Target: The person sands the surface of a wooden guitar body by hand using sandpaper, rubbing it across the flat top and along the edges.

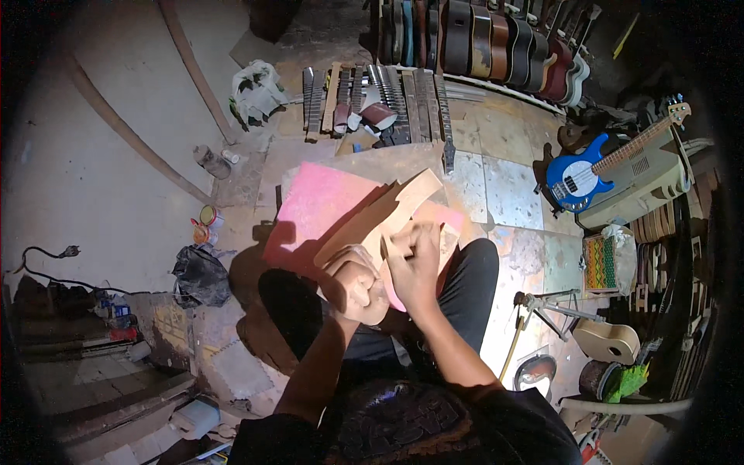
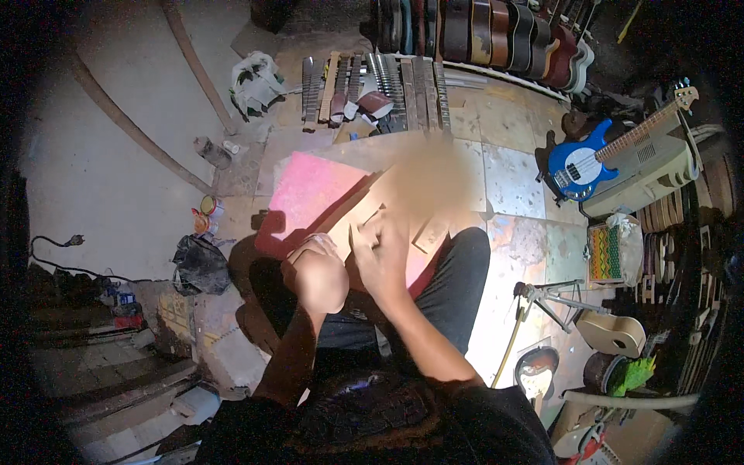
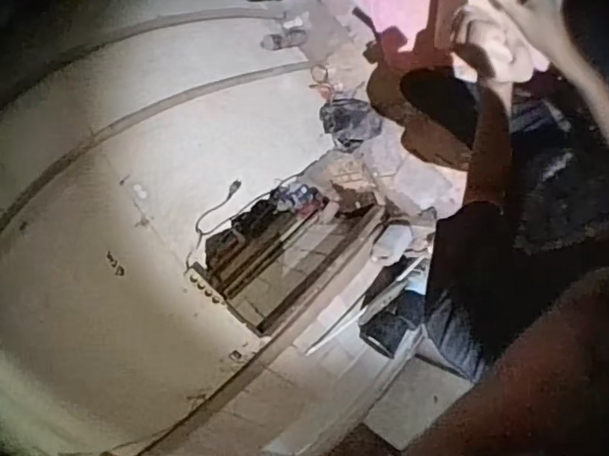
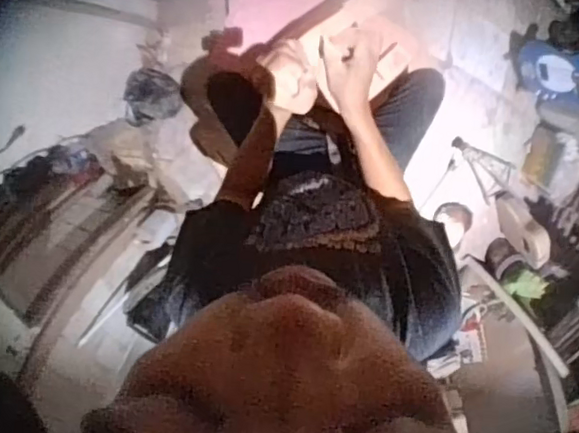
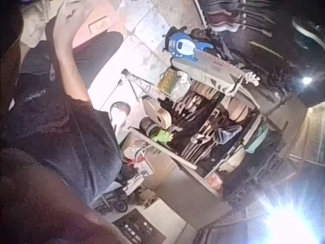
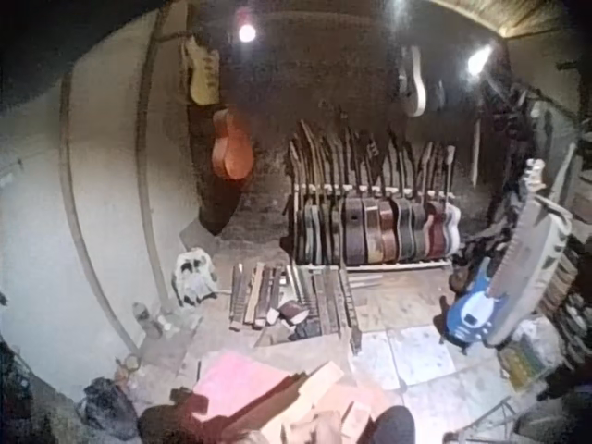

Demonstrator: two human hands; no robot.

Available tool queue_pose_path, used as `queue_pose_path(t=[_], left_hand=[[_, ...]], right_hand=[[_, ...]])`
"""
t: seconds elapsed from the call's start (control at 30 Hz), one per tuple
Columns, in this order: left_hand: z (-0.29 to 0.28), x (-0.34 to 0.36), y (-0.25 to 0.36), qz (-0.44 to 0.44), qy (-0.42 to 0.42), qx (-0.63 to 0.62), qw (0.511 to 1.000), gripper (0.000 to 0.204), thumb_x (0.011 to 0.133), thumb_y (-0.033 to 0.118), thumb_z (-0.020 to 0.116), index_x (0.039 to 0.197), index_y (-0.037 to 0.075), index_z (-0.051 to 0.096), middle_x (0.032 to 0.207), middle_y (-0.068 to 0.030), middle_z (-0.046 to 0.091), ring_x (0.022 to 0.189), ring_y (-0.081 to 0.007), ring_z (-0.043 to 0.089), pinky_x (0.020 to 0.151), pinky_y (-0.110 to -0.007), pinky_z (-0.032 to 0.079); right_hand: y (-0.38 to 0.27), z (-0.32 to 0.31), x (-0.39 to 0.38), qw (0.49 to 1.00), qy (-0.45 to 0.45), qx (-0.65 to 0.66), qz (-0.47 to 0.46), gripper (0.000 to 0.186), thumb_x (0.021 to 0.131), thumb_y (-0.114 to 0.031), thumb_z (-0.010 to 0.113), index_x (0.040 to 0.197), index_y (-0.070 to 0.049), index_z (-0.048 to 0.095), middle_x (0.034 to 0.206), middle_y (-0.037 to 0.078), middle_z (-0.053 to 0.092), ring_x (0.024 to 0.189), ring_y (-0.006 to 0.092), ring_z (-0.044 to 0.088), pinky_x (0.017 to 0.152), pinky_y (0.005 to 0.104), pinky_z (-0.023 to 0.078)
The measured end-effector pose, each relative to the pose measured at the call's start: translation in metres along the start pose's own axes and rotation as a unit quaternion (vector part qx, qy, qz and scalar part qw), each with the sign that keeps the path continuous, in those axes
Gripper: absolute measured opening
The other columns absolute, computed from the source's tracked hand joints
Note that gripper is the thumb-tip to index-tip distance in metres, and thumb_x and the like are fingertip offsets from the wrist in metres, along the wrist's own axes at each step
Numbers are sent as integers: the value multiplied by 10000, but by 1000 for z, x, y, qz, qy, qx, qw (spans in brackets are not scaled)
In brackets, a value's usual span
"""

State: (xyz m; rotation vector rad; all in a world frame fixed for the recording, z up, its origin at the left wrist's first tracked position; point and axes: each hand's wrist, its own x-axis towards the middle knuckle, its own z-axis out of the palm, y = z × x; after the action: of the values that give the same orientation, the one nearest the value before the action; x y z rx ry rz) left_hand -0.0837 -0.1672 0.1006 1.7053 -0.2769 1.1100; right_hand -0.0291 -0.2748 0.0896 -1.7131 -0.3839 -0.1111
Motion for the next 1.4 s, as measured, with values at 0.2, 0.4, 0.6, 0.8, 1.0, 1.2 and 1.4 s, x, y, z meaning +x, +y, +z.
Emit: queue_pose_path(t=[0.2,0.4,0.6,0.8,1.0,1.2,1.4], left_hand=[[-2,-5,-4,-2,18,17,1000,186,712,13,648,682,60,471,613,-92,508,519,-286,556,524,-370,462],[-1,-8,-8,-10,-1,21,1000,176,688,-1,640,685,59,474,634,-100,523,535,-294,565,533,-360,465],[7,-9,-5,-1,-9,7,1000,174,767,73,652,722,53,485,647,-101,544,550,-290,574,558,-384,479],[-1,-9,-6,4,-6,24,1000,178,697,21,651,715,53,477,656,-119,540,560,-322,574,552,-381,475],[-4,-21,-14,-14,-2,57,998,181,667,60,664,714,68,489,662,-130,548,587,-348,590,590,-410,499],[-2,-23,-10,-30,-14,88,996,191,643,38,667,711,64,491,665,-118,550,596,-328,597,588,-406,501],[6,-7,-4,0,-14,21,1000,230,651,-16,653,711,67,448,655,-103,532,549,-306,561,548,-393,480]], right_hand=[[13,-5,-19,999,31,-27,-32,157,856,-12,675,847,-16,518,814,97,497,786,256,497,713,369,424],[7,-2,-2,992,34,-49,-110,146,869,-40,683,854,-24,538,852,113,525,823,276,518,742,381,438],[11,-1,7,997,26,-27,-62,230,823,-50,767,851,-16,541,965,144,498,940,286,517,826,365,425],[7,-3,1,992,53,-53,-97,198,883,-70,719,831,-30,532,797,90,501,734,213,513,672,349,434],[8,-2,-1,988,78,-40,-128,187,885,-39,701,817,-35,527,773,91,522,723,227,517,654,373,413],[23,2,6,996,36,-40,-72,274,810,-65,803,856,-25,536,934,147,504,930,290,519,811,349,442],[19,0,4,995,63,-23,-78,234,842,-43,762,867,-38,529,931,127,518,856,266,523,767,382,439]])
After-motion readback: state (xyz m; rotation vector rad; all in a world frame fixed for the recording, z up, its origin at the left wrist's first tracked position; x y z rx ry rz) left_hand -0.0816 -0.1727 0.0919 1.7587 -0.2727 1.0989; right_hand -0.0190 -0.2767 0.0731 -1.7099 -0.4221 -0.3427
